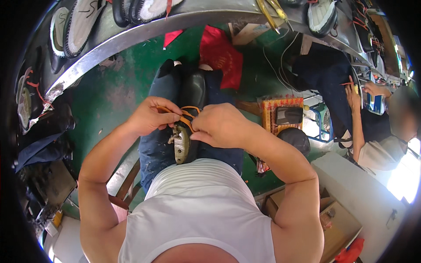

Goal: Manually lasting shoes and preparing them for sole attachment on a factory assembly line.

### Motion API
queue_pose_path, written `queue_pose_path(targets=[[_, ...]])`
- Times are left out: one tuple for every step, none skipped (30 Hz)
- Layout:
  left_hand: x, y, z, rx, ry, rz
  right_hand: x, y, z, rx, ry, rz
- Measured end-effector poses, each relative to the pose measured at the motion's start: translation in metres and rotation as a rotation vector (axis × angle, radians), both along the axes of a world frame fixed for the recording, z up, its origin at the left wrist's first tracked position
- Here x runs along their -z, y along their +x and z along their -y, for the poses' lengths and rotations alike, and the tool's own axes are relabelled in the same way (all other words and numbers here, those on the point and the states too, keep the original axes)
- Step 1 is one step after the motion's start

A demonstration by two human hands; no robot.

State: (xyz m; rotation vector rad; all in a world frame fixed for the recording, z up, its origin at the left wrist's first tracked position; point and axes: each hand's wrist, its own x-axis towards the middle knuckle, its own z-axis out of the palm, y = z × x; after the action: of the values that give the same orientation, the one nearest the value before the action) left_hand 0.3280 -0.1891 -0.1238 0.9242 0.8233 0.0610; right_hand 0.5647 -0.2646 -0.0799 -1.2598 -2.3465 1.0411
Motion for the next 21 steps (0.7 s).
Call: queue_pose_path(targets=[[0.009, -0.002, 0.004, -0.01, 0.149, 0.073, 0.001, -0.008, -0.006, 0.082, -0.085, -0.103], [0.018, -0.005, 0.01, -0.022, 0.304, 0.139, 0.009, -0.018, -0.008, 0.239, -0.09, -0.158], [0.026, 0.0, 0.013, 0.014, 0.67, 0.201, 0.022, -0.021, -0.009, 0.203, -0.064, -0.176], [0.013, 0.011, 0.008, 0.084, 1.272, 0.231, 0.036, -0.017, -0.007, 0.332, -0.28, -0.23], [0.012, 0.013, 0.014, 0.107, 1.365, 0.159, 0.044, -0.017, -0.009, 0.44, -0.502, -0.285], [0.015, 0.015, 0.018, 0.015, 1.473, 0.183, 0.044, -0.018, -0.013, 0.383, -0.536, -0.306], [0.018, 0.016, 0.022, -0.046, 1.556, 0.155, 0.043, -0.016, -0.017, 0.329, -0.569, -0.321], [0.013, 0.014, 0.025, -0.07, 1.647, 0.103, 0.041, -0.01, -0.022, 0.271, -0.637, -0.286], [0.013, 0.012, 0.031, -0.132, 1.684, 0.073, 0.04, -0.007, -0.027, 0.215, -0.703, -0.247], [0.016, 0.014, 0.038, -0.233, 1.72, 0.061, 0.041, -0.007, -0.024, 0.185, -0.683, -0.25], [0.021, 0.014, 0.042, -0.333, 1.754, 0.056, 0.045, -0.008, -0.02, 0.297, -0.672, -0.278], [0.021, 0.012, 0.045, -0.339, 1.775, 0.045, 0.047, -0.008, -0.013, 0.417, -0.662, -0.306], [0.019, 0.009, 0.048, -0.348, 1.746, 0.024, 0.045, -0.013, -0.007, 0.397, -0.649, -0.31], [0.019, 0.005, 0.051, -0.356, 1.715, 0.008, 0.043, -0.017, 0.0, 0.366, -0.399, -0.259], [0.02, 0.0, 0.054, -0.358, 1.724, 0.012, 0.042, -0.018, 0.008, 0.346, -0.152, -0.204], [0.02, -0.009, 0.056, -0.27, 1.733, -0.037, 0.043, -0.012, 0.015, 0.349, -0.139, -0.202], [0.022, -0.019, 0.059, -0.179, 1.736, -0.084, 0.048, -0.001, 0.023, 0.322, -0.044, -0.02], [0.027, -0.028, 0.06, -0.203, 1.682, -0.103, 0.053, 0.01, 0.03, 0.307, 0.05, 0.164], [0.023, -0.033, 0.054, -0.194, 1.686, -0.078, 0.054, 0.015, 0.036, 0.293, 0.135, 0.352], [0.02, -0.035, 0.048, -0.119, 1.748, -0.114, 0.057, 0.016, 0.043, 0.345, 0.081, 0.178], [0.019, -0.034, 0.048, -0.047, 1.798, -0.15, 0.053, 0.01, 0.04, 0.392, 0.086, 0.018]])
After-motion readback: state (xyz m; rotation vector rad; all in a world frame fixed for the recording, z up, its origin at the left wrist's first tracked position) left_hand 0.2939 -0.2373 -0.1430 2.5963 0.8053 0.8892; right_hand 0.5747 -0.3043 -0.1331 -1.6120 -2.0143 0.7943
